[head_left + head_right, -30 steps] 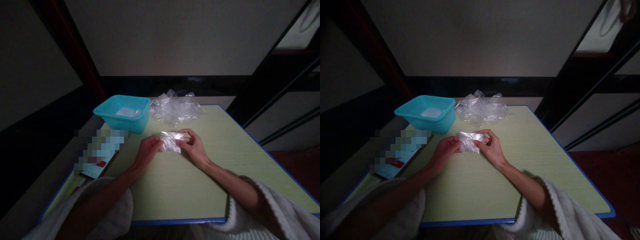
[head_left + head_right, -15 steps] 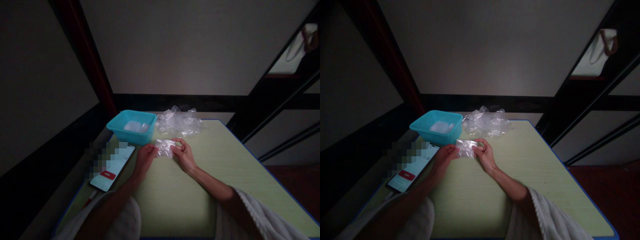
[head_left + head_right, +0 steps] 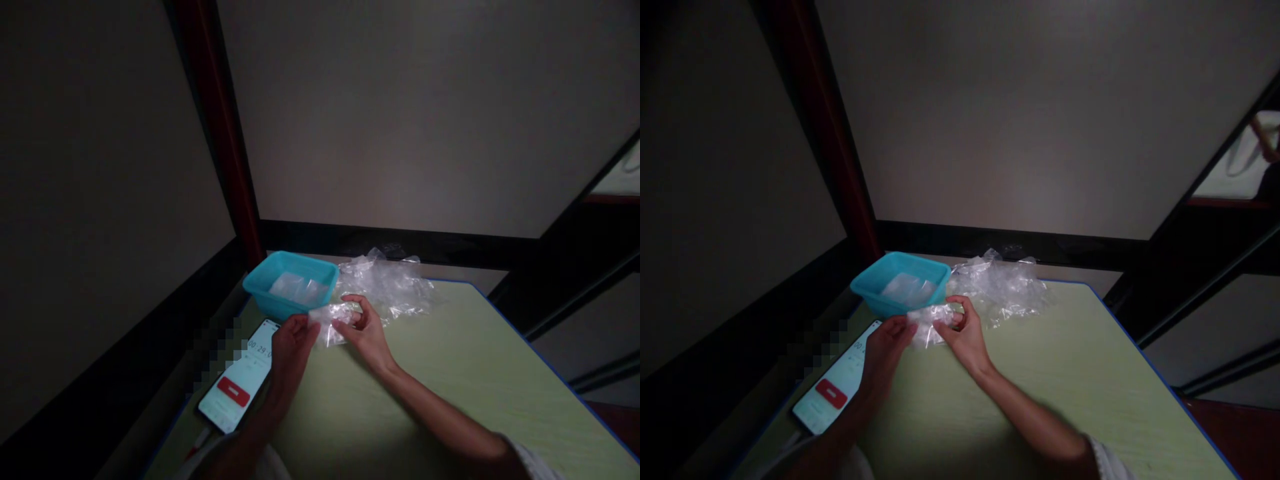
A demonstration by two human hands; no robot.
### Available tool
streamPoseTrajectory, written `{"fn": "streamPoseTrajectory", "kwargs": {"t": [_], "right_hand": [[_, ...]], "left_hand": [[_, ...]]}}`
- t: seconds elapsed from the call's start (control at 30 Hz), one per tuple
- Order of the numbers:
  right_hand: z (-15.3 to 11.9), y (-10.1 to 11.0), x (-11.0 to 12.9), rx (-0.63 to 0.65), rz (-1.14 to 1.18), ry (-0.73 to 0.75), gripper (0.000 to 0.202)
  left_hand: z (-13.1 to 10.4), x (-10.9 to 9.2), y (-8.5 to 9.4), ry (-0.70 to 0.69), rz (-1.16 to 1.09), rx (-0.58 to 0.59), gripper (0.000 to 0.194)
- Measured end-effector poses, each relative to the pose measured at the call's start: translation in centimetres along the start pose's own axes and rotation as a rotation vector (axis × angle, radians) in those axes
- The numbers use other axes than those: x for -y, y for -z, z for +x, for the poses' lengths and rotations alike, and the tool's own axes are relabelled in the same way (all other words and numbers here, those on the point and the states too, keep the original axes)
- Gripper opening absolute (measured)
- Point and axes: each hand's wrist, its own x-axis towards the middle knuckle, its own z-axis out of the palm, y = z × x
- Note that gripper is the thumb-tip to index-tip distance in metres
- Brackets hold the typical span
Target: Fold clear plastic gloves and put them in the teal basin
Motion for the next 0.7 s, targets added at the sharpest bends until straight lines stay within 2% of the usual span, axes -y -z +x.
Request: {"fn": "streamPoseTrajectory", "kwargs": {"t": [0.3, 0.43, 0.5, 0.6, 0.7], "right_hand": [[0.7, -0.8, 1.1, 0.116, -0.055, -0.051, 0.045], [2.3, -1.1, 2.3, 0.176, -0.101, -0.026, 0.044], [3.8, -1.0, 3.1, 0.163, -0.176, 0.051, 0.042], [6.6, -0.7, 4.4, 0.105, -0.416, 0.297, 0.034], [9.1, -1.1, 5.3, 0.094, -0.518, 0.384, 0.027]], "left_hand": [[1.0, -0.5, 1.3, 0.01, -0.062, -0.127, 0.029], [1.3, -1.0, 1.8, -0.008, -0.089, -0.18, 0.031], [1.5, -1.5, 2.1, -0.038, -0.096, -0.222, 0.029], [1.8, -2.1, 2.7, -0.084, -0.084, -0.276, 0.024], [2.0, -2.2, 3.2, -0.102, -0.063, -0.293, 0.02]]}}
